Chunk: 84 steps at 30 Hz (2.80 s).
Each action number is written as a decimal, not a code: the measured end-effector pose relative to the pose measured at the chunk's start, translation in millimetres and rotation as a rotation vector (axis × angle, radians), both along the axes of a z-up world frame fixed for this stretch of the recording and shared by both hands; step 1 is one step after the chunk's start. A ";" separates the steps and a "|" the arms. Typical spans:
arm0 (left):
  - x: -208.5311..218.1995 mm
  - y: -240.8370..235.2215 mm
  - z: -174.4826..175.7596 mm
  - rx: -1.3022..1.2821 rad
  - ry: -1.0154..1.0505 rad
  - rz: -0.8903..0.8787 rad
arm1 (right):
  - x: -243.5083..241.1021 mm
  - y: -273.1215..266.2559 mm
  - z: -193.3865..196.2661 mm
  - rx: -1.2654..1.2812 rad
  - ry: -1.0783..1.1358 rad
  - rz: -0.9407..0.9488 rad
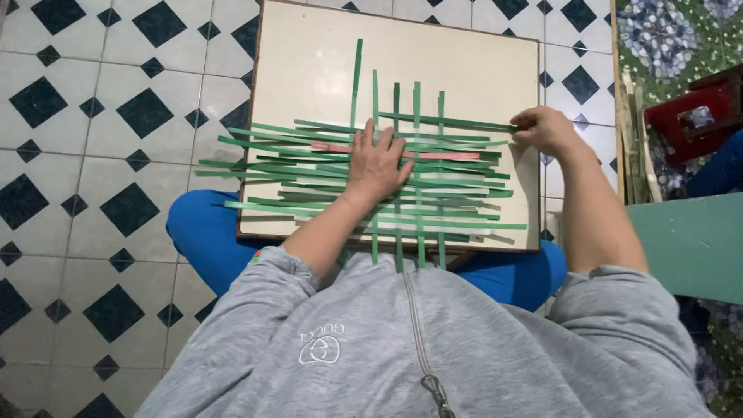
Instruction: Weaving green and pink plastic strips together on a wooden board to create a woven pattern.
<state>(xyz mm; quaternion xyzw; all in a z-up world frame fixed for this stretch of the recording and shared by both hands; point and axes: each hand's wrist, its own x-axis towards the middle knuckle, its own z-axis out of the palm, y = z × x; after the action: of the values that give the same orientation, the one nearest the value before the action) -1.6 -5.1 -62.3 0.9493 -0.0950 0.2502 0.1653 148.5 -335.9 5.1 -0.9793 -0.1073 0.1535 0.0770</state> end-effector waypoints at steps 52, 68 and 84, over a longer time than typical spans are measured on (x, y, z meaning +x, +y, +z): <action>-6.8 3.3 19.5 0.028 0.321 0.134 | -31.4 311.8 31.2 -0.057 -0.025 0.570; -21.4 11.0 50.8 -0.083 0.165 0.116 | -44.3 360.4 11.7 0.199 0.066 0.603; -4.4 1.3 63.0 0.026 0.641 0.104 | -7.2 173.6 18.8 0.081 -0.095 0.006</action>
<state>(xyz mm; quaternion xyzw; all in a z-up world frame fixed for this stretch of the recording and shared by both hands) -6.0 -3.8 0.7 0.9853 0.0074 -0.0545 0.1615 141.2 -162.3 23.9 -0.9811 -0.1202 0.1027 0.1111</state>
